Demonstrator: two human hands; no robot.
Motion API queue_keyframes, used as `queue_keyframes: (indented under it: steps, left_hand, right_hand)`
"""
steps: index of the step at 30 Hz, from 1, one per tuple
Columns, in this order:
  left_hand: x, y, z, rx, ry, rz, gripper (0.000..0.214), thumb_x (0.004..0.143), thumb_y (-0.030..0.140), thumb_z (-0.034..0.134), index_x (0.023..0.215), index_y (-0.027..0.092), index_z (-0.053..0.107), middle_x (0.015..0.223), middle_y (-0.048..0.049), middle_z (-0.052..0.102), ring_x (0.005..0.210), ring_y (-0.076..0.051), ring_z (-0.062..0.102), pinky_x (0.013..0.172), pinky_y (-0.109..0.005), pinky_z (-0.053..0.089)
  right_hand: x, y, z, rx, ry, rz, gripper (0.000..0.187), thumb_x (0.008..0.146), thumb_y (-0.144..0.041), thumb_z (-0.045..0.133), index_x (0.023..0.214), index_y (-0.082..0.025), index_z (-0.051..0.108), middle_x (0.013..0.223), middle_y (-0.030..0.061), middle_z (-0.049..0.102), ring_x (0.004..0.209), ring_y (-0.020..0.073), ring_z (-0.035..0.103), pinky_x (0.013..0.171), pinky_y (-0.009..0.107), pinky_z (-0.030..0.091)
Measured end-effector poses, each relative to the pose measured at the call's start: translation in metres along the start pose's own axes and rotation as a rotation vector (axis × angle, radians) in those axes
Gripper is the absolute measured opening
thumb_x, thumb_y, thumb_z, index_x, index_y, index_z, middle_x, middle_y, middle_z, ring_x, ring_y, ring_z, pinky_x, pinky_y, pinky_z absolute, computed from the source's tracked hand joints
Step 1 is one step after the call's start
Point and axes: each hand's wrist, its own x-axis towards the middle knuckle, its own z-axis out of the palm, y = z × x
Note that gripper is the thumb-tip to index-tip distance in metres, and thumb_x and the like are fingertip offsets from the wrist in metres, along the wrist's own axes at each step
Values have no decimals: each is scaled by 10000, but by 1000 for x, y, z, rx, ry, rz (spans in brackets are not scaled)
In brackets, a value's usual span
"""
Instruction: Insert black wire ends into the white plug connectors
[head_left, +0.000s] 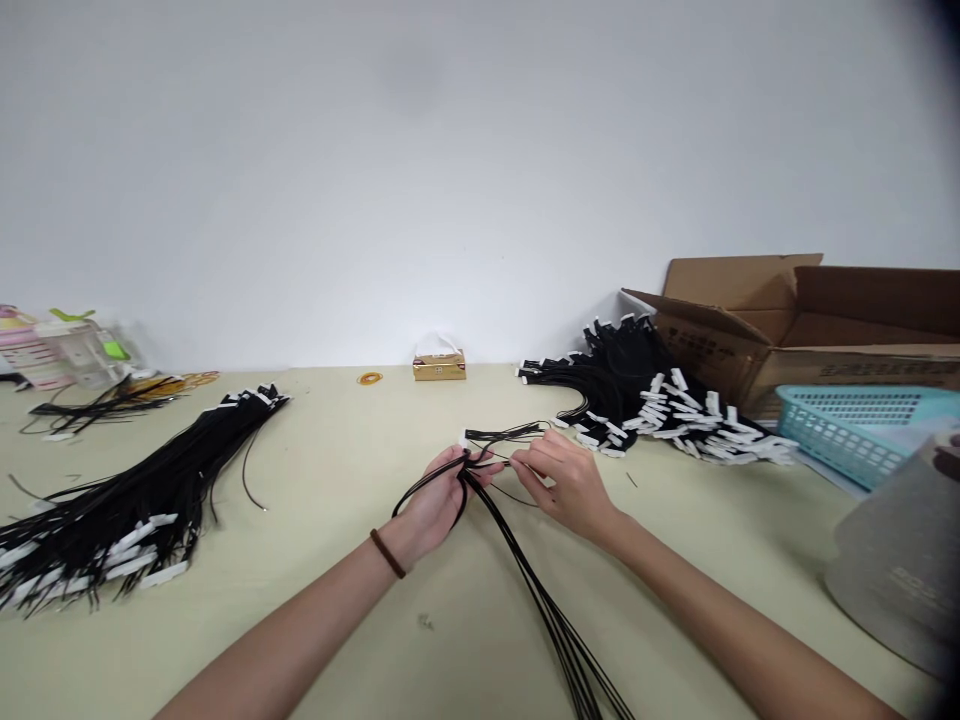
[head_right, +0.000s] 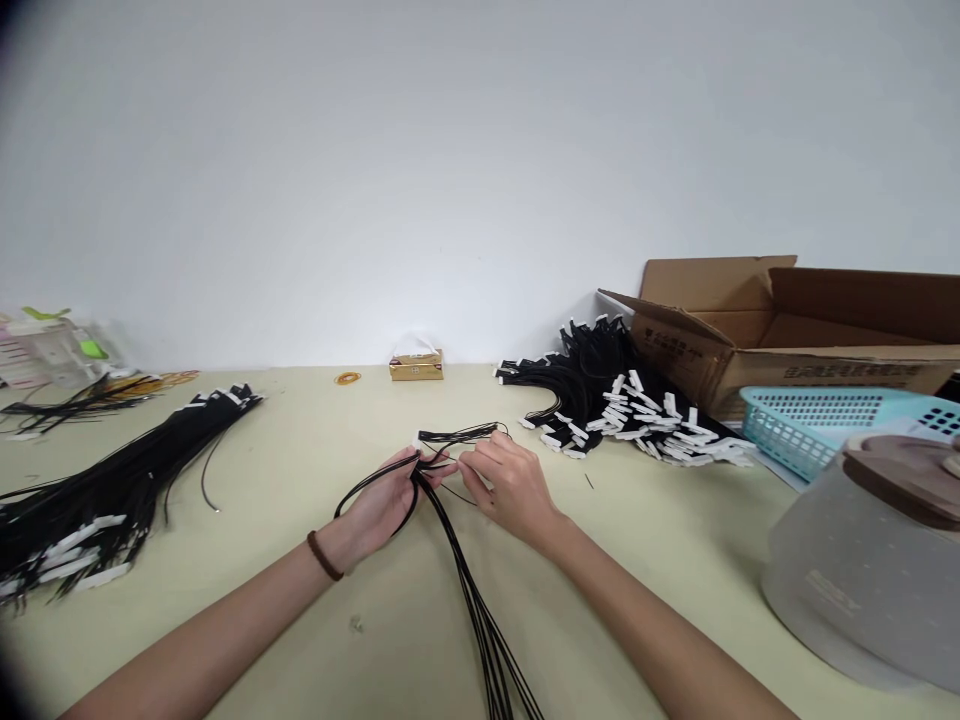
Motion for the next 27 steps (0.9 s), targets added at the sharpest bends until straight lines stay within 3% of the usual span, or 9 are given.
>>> queue_keyframes:
  steps: [16, 27]
  left_hand:
    - [-2, 1, 1, 24, -23, 30, 197, 707, 327, 636, 754, 145, 580, 914, -73, 659, 846, -184, 622, 861, -333, 414]
    - [-6, 4, 5, 106, -21, 42, 252, 721, 371, 617, 799, 135, 575, 961, -87, 639, 858, -195, 616, 821, -325, 423]
  right_hand:
    - [-2, -4, 1, 40, -99, 24, 185, 866, -139, 403, 730, -162, 527, 598, 8, 466, 602, 133, 358, 578, 246, 286]
    - [-2, -4, 3, -11, -74, 46, 203, 873, -138, 391, 707, -156, 508, 620, 20, 487, 622, 139, 365, 583, 257, 283]
